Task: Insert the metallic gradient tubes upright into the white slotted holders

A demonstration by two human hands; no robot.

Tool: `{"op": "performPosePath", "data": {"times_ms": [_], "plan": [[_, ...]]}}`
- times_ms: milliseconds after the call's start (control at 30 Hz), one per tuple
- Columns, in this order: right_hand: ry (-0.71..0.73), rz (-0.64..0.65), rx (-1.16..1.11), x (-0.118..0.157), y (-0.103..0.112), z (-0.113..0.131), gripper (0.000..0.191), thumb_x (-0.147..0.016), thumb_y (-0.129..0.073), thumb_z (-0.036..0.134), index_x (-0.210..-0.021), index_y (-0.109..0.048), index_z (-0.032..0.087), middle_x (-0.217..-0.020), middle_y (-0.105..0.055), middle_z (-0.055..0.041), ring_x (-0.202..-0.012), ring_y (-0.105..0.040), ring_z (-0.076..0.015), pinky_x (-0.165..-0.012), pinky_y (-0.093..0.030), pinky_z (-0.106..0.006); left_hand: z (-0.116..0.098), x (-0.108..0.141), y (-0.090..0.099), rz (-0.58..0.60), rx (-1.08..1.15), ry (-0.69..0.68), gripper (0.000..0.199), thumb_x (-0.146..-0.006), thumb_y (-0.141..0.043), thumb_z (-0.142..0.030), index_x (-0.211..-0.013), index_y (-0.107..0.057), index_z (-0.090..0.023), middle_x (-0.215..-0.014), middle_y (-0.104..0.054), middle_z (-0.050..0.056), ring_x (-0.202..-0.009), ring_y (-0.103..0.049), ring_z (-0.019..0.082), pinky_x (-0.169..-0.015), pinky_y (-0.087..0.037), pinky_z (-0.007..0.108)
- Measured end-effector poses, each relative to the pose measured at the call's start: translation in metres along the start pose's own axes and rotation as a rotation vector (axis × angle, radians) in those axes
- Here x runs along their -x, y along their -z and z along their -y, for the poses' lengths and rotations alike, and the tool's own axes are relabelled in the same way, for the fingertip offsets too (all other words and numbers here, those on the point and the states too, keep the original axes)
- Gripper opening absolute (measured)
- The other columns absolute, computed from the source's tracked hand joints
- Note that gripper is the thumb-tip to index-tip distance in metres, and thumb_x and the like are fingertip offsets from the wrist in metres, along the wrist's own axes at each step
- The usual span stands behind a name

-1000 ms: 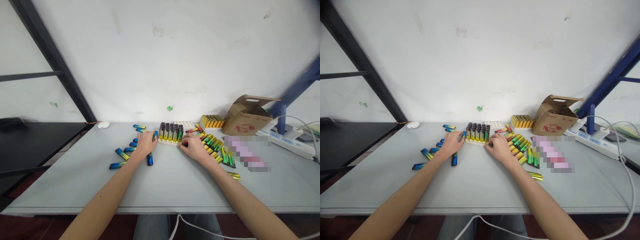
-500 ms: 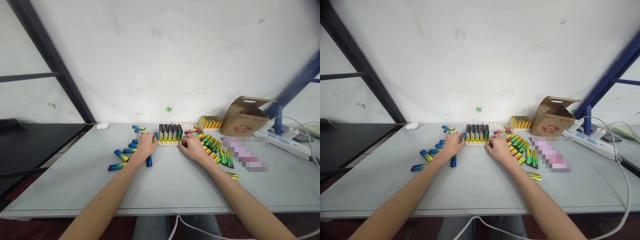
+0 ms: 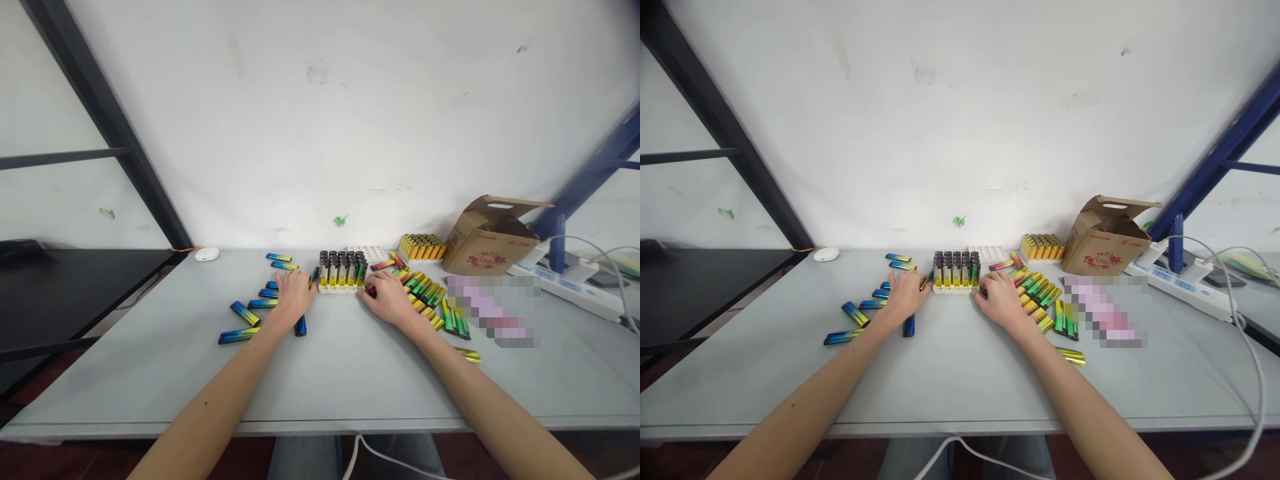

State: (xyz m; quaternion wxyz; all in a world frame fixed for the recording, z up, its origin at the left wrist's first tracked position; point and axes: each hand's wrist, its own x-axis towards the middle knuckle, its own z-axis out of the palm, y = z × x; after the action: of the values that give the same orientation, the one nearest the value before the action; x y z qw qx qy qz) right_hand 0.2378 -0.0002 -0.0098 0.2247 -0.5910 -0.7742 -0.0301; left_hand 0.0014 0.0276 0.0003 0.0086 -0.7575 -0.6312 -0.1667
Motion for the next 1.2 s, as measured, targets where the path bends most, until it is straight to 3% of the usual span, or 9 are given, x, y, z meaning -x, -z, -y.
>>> {"op": "performPosePath", "data": {"times_ms": [167, 333, 433, 600, 767, 867, 967, 1200], "plan": [[0.003, -0.002, 0.001, 0.000, -0.001, 0.000, 0.025, -0.087, -0.056, 0.039, -0.085, -0.067, 0.017, -0.099, -0.067, -0.0093, -0.101, -0.056, -0.0258, -0.092, -0.040, -0.036, 0.008, -0.006, 0.013, -0.106, 0.154, 0.124, 0.022, -0.090, -0.043, -0.025, -0.093, -0.063, -0.018, -0.105, -0.066, 0.014, -0.105, -0.059, 0.030, -0.092, -0.041, 0.044], [-0.003, 0.013, -0.014, 0.000, -0.001, 0.000, 0.027, -0.088, -0.056, 0.040, -0.090, -0.067, 0.016, -0.101, -0.066, -0.0104, -0.104, -0.055, -0.0263, -0.095, -0.039, -0.035, 0.016, -0.010, 0.027, -0.256, 0.497, 0.198, 0.021, -0.092, -0.043, -0.031, -0.108, -0.052, -0.020, -0.102, -0.069, 0.011, -0.093, -0.065, 0.028, -0.079, -0.046, 0.039], [-0.006, 0.018, -0.025, -0.001, -0.001, 0.000, 0.030, -0.091, -0.052, 0.041, -0.092, -0.067, 0.015, -0.101, -0.066, -0.0108, -0.105, -0.054, -0.0260, -0.096, -0.038, -0.035, 0.012, -0.009, 0.027, -0.286, 0.792, 0.163, 0.020, -0.090, -0.048, -0.029, -0.108, -0.044, -0.022, -0.101, -0.070, 0.008, -0.090, -0.067, 0.023, -0.077, -0.047, 0.036], [-0.012, 0.035, -0.034, -0.002, 0.001, 0.002, 0.036, -0.096, -0.042, 0.043, -0.089, -0.066, 0.016, -0.099, -0.066, -0.0104, -0.104, -0.055, -0.0247, -0.096, -0.037, -0.034, -0.002, -0.005, 0.027, -0.078, 1.218, 0.036, 0.023, -0.081, -0.057, -0.023, -0.097, -0.040, -0.023, -0.085, -0.069, 0.002, -0.083, -0.068, 0.018, -0.077, -0.049, 0.033], [-0.008, 0.051, -0.030, -0.002, 0.001, 0.002, 0.040, -0.098, -0.038, 0.045, -0.086, -0.064, 0.018, -0.098, -0.066, -0.0103, -0.105, -0.054, -0.0242, -0.096, -0.036, -0.034, -0.014, 0.002, 0.040, 0.035, 1.426, 0.092, 0.009, -0.081, -0.052, -0.023, -0.087, -0.045, -0.021, -0.061, -0.053, -0.004, -0.057, -0.056, 0.013, -0.059, -0.045, 0.025], [-0.005, 0.067, -0.036, -0.003, 0.000, 0.002, 0.044, -0.100, -0.030, 0.045, -0.088, -0.063, 0.018, -0.098, -0.066, -0.0101, -0.104, -0.054, -0.0237, -0.095, -0.036, -0.035, -0.016, 0.004, 0.050, 0.124, 1.590, 0.112, 0.019, -0.087, -0.048, -0.037, -0.089, -0.053, -0.018, -0.061, -0.048, -0.002, -0.053, -0.046, 0.011, -0.049, -0.036, 0.022], [-0.020, 0.069, -0.045, -0.003, 0.000, 0.002, 0.047, -0.101, -0.026, 0.046, -0.088, -0.061, 0.018, -0.098, -0.066, -0.0099, -0.101, -0.054, -0.0234, -0.093, -0.036, -0.035, -0.016, 0.006, 0.058, 0.242, 1.752, 0.109, 0.038, -0.091, -0.039, -0.049, -0.084, -0.057, -0.016, -0.062, -0.043, 0.000, -0.054, -0.042, 0.012, -0.049, -0.037, 0.023], [-0.036, 0.083, -0.057, -0.002, 0.003, 0.004, 0.050, -0.101, -0.022, 0.048, -0.087, -0.060, 0.019, -0.098, -0.065, -0.0096, -0.101, -0.054, -0.0233, -0.092, -0.037, -0.035, -0.018, 0.008, 0.061, 0.450, 1.883, 0.147, 0.037, -0.091, -0.036, -0.042, -0.067, -0.047, -0.018, -0.068, -0.039, 0.002, -0.057, -0.042, 0.013, -0.050, -0.039, 0.023]]}}
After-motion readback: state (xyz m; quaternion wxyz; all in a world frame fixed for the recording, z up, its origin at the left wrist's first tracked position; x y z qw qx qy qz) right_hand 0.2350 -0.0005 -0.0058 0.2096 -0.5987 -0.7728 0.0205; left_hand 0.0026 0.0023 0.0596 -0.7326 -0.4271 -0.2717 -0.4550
